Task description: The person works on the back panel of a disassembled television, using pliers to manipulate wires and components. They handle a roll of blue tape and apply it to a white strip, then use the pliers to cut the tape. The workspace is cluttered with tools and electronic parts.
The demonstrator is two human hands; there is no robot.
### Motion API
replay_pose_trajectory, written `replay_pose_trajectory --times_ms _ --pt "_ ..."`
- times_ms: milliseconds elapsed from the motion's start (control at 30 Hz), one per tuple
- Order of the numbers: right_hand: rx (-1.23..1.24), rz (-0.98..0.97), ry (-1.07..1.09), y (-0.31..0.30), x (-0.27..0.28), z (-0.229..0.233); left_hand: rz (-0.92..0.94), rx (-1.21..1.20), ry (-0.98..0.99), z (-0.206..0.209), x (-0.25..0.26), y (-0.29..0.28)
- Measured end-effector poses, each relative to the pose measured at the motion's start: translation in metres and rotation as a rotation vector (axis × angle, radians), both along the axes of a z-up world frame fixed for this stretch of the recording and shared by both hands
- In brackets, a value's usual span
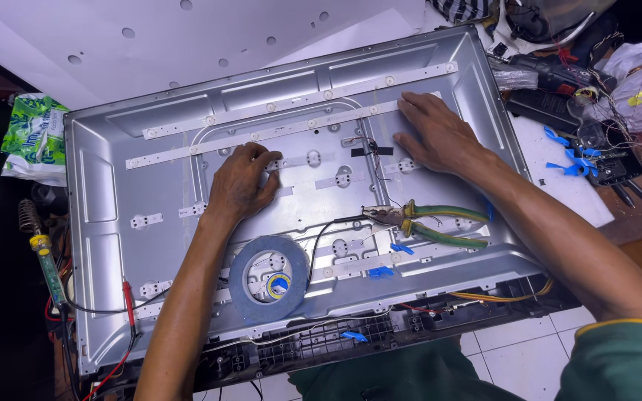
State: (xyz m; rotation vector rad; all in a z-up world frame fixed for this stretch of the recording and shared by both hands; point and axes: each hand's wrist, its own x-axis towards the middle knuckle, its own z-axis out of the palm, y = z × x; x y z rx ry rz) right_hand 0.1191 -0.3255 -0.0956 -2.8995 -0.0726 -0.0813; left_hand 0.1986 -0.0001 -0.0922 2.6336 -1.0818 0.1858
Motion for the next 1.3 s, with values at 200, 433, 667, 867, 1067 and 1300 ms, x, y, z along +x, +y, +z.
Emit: replay_pose_trajectory --times_ms 200,433,667,867,1067,1300 --pt "0.057 -0.009 -0.017 -0.005 0.012 -0.013 0.013 -0.032 0.025 -0.005 0.000 -0.001" --pt "0.093 -0.036 -0.050 -0.005 0.012 -0.009 -0.006 -0.095 0.009 -0.013 0.001 0.001" --pt "0.169 0.000 -0.151 -0.014 0.032 -0.021 -0.017 -0.139 -0.007 -0.026 0.004 0.005" --pt "0.184 0.032 -0.173 -0.018 0.036 -0.029 -0.022 -0.170 -0.057 -0.024 0.008 0.003" --pt "0.130 0.243 -0.308 -0.025 0.041 -0.036 -0.065 -0.214 -0.275 -0.022 0.031 0.016" --pt "0.120 0.254 -0.333 -0.029 0.041 -0.043 -0.006 -0.182 -0.238 -0.034 0.049 0.027"
